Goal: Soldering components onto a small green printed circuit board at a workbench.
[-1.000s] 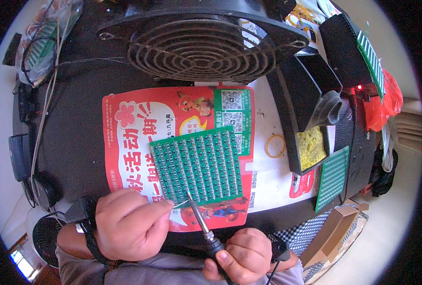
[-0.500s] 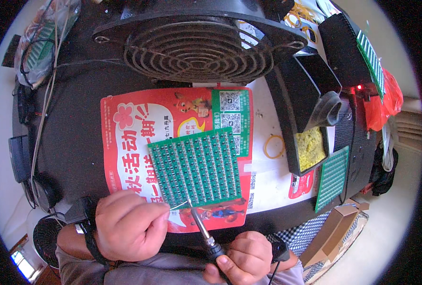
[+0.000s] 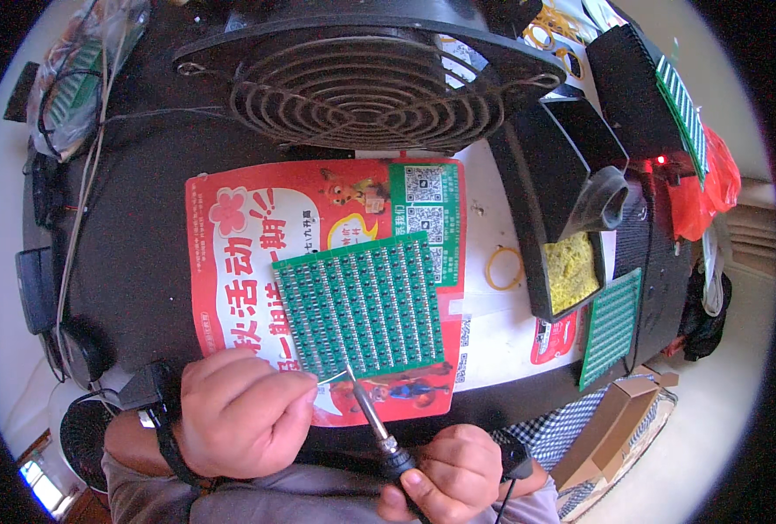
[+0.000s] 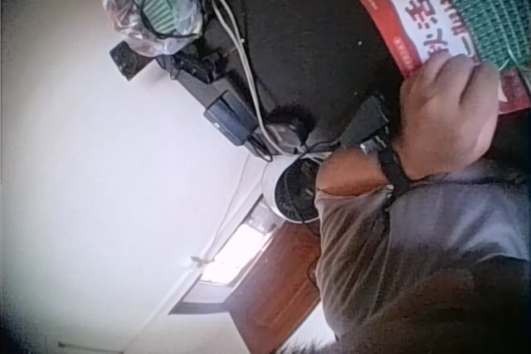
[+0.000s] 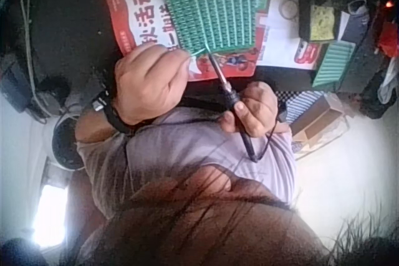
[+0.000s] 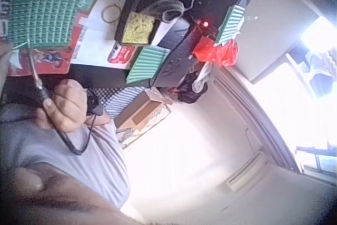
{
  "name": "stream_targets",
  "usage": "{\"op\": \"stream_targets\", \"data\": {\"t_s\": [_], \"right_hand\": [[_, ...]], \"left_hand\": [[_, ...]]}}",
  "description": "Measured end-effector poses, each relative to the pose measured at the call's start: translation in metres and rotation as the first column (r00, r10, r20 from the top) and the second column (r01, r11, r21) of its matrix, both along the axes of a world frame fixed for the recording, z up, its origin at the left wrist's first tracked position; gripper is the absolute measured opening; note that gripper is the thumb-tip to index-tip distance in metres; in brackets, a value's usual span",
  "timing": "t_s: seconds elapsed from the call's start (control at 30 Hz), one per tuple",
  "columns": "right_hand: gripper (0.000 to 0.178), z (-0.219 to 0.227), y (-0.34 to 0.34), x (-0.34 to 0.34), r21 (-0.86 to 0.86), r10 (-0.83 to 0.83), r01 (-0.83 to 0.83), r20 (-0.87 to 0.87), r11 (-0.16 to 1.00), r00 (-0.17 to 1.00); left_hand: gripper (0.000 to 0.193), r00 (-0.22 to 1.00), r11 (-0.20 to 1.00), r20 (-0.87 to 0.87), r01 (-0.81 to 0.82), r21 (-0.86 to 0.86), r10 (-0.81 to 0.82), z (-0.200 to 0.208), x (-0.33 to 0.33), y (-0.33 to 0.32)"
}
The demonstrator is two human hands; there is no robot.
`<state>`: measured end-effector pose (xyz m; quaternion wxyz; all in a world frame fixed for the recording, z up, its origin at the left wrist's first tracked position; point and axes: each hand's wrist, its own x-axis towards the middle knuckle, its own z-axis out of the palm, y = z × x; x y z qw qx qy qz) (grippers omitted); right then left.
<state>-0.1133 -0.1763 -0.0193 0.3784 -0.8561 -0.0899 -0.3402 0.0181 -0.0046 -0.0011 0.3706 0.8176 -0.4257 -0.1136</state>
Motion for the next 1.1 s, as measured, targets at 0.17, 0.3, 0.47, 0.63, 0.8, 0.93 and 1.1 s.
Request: {"op": "stream_targets", "data": {"t_s": [0.17, 0.3, 0.47, 0.63, 0.8, 0.93, 1.1], "right_hand": [[0.025, 0.006, -0.001, -0.006, -0.040, -0.042, 0.040, -0.061, 0.998, 0.997], [0.025, 0.008, -0.001, -0.006, -0.064, -0.018, 0.011, -0.111, 0.998, 0.994], [0.026, 0.007, -0.002, -0.005, -0.071, -0.026, 0.019, -0.091, 0.997, 0.995], [0.021, 0.004, 0.002, -0.002, -0.037, -0.081, 0.083, 0.047, 0.996, 0.996], [0.017, -0.011, 0.007, 0.001, 0.047, -0.109, 0.103, 0.137, 0.994, 0.985], [0.017, -0.006, 0.008, 0.002, 0.033, -0.139, 0.136, 0.143, 0.990, 0.980], [0.019, -0.013, 0.007, 0.000, 0.069, -0.064, 0.050, 0.225, 0.996, 0.972]], "left_hand": [[0.018, 0.999, 0.999, -0.022, 0.032, -0.004, -0.032, 0.003, 0.001, -0.003], [0.018, 1.000, 1.000, -0.020, 0.019, 0.019, -0.019, 0.000, -0.001, 0.000], [0.018, 1.000, 1.000, -0.014, 0.024, 0.017, -0.024, 0.002, 0.000, -0.001], [0.018, 0.999, 0.999, -0.020, 0.040, -0.012, -0.040, 0.004, 0.001, -0.003], [0.018, 0.999, 0.999, -0.020, 0.046, 0.029, -0.046, 0.000, -0.001, 0.000], [0.018, 0.997, 0.998, -0.029, 0.067, 0.019, -0.066, 0.003, 0.001, -0.001], [0.019, 0.995, 0.996, -0.036, 0.090, 0.023, -0.089, 0.003, 0.002, -0.002]]}}
